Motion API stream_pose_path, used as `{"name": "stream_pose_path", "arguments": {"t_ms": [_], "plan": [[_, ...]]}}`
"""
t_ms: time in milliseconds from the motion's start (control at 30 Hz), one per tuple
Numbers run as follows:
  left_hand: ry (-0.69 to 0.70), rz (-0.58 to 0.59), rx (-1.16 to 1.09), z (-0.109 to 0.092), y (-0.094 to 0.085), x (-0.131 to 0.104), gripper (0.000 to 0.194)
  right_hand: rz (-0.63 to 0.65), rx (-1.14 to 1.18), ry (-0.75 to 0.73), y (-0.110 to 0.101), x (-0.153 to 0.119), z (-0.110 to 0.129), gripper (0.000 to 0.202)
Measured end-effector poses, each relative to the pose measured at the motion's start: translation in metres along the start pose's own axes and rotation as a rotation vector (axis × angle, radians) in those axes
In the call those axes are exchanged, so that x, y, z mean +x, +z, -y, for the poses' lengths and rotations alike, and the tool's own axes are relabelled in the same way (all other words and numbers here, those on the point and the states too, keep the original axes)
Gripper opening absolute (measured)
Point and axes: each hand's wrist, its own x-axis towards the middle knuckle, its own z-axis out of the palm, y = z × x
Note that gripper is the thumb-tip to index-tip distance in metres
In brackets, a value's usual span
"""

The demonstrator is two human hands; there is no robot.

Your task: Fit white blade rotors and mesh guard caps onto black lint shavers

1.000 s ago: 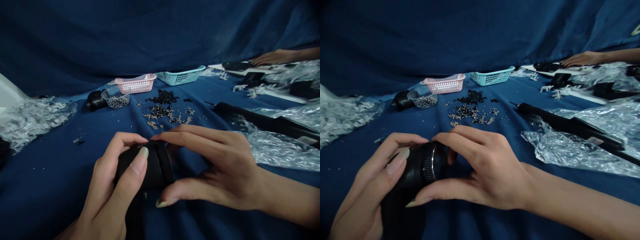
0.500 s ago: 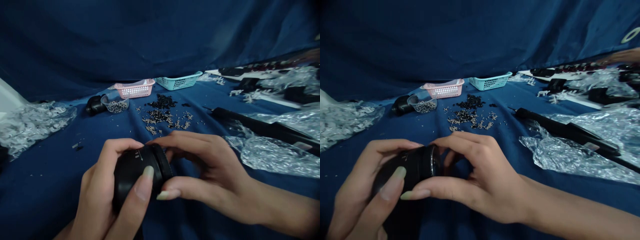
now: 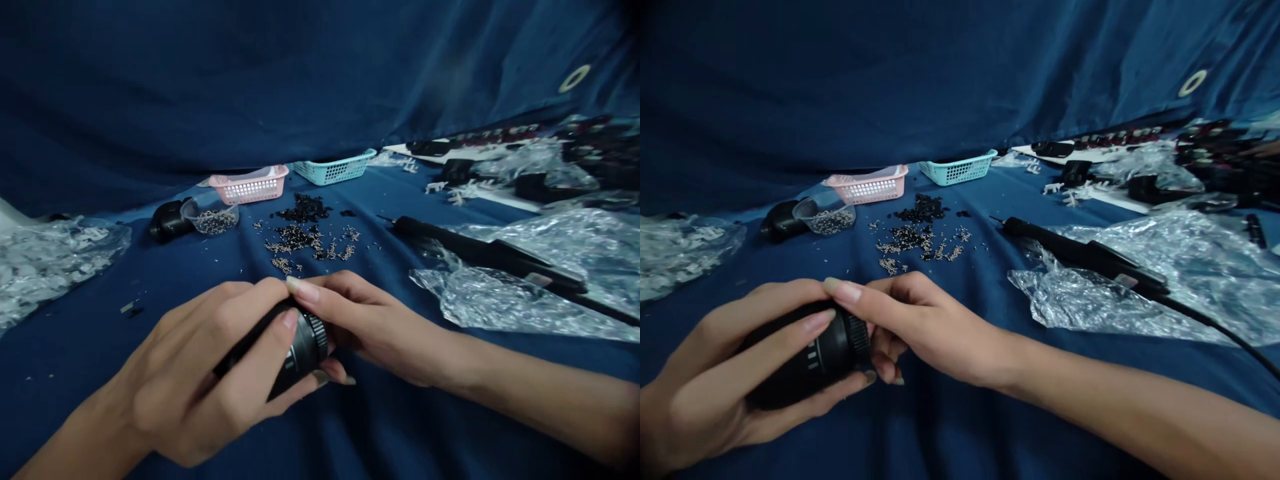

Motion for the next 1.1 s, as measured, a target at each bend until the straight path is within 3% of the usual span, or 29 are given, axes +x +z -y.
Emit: {"name": "stream_pose_path", "arguments": {"t_ms": [100,167,233,300,367,467,567,667,867,1100], "plan": [[0.017,-0.036,0.078,-0.001,0.006,-0.004,0.058,-0.063,-0.065,0.012,0.000,-0.001,0.001,0.045],[-0.024,-0.107,0.069,-0.006,0.009,-0.001,0.057,-0.073,-0.151,0.018,-0.001,-0.003,0.003,0.055],[-0.159,-0.212,0.023,-0.012,0.008,0.005,0.046,-0.027,-0.227,0.029,-0.004,-0.004,0.006,0.058],[-0.382,-0.304,-0.075,-0.018,0.002,0.014,0.032,0.006,-0.281,-0.026,-0.008,-0.005,0.008,0.049],[-0.651,-0.307,-0.342,-0.023,-0.005,0.023,0.027,-0.028,-0.377,-0.151,-0.012,-0.004,0.010,0.052],[-0.993,-0.222,-0.976,-0.026,-0.008,0.031,0.029,-0.077,-0.624,-0.416,-0.018,-0.002,0.012,0.087],[-1.178,-0.138,-1.421,-0.027,0.002,0.030,0.024,-0.069,-0.871,-0.629,-0.020,-0.002,0.014,0.073],[-1.277,-0.097,-1.608,-0.025,0.014,0.024,0.020,-0.041,-1.048,-0.690,-0.020,-0.004,0.016,0.060],[-1.444,-0.011,-1.747,-0.023,0.023,0.013,0.031,0.017,-1.196,-0.639,-0.018,-0.007,0.016,0.056],[-1.414,0.111,-1.901,-0.010,0.033,0.003,0.034,0.052,-1.323,-0.698,-0.021,-0.009,0.016,0.051]]}}
